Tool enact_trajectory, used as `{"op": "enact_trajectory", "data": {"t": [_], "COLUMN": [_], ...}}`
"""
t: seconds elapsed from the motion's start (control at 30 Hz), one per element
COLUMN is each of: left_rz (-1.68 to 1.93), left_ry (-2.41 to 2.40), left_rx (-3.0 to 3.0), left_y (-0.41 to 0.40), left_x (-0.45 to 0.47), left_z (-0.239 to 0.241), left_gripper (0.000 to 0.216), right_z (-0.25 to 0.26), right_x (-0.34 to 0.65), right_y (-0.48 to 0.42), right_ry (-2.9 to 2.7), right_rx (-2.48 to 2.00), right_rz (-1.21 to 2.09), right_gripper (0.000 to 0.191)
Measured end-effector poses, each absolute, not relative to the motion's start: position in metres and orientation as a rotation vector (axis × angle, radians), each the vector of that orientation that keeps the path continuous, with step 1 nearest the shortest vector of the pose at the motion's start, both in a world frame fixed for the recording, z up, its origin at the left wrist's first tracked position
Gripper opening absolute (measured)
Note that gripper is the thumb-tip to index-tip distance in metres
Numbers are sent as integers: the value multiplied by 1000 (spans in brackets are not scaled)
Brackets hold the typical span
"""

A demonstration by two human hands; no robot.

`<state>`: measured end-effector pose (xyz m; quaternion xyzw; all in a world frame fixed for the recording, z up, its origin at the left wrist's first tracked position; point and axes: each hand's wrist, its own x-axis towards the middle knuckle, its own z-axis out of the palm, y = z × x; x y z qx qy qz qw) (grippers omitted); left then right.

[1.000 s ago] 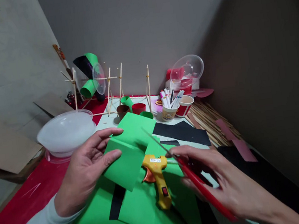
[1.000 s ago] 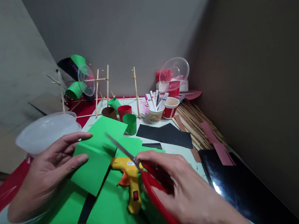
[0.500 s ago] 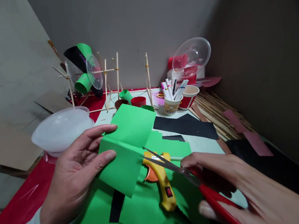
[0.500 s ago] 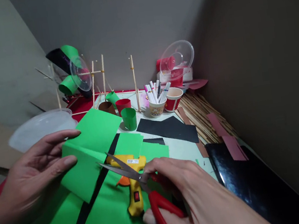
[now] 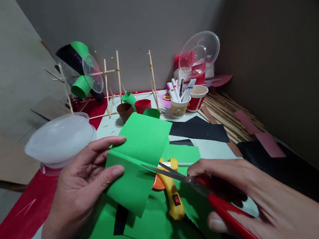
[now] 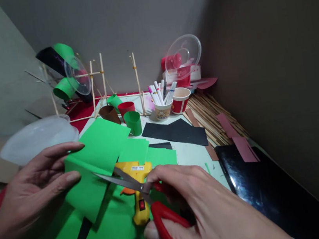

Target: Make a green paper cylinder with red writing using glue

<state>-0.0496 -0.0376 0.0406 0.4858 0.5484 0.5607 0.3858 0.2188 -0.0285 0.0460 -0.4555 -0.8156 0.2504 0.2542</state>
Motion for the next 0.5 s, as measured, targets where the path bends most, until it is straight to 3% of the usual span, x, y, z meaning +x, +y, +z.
{"op": "enact_trajectory", "data": {"t": [0.07,0.23,0.37,0.5], "left_rz": [1404,1309,1296,1268], "left_ry": [1394,1333,1346,1352], "left_rx": [1240,1358,1384,1409], "left_y": [-38,-38,-38,-36], "left_x": [-49,-55,-56,-56], "left_z": [38,33,33,32], "left_gripper": [29,31,30,31], "right_z": [48,48,53,53], "right_x": [215,209,207,206], "right_y": [-29,-29,-29,-29], "right_ry": [-2236,-2188,-2192,-2179], "right_rx": [-1224,-1233,-1243,-1242], "right_rz": [709,713,809,823], "right_gripper": [22,29,19,25]}}
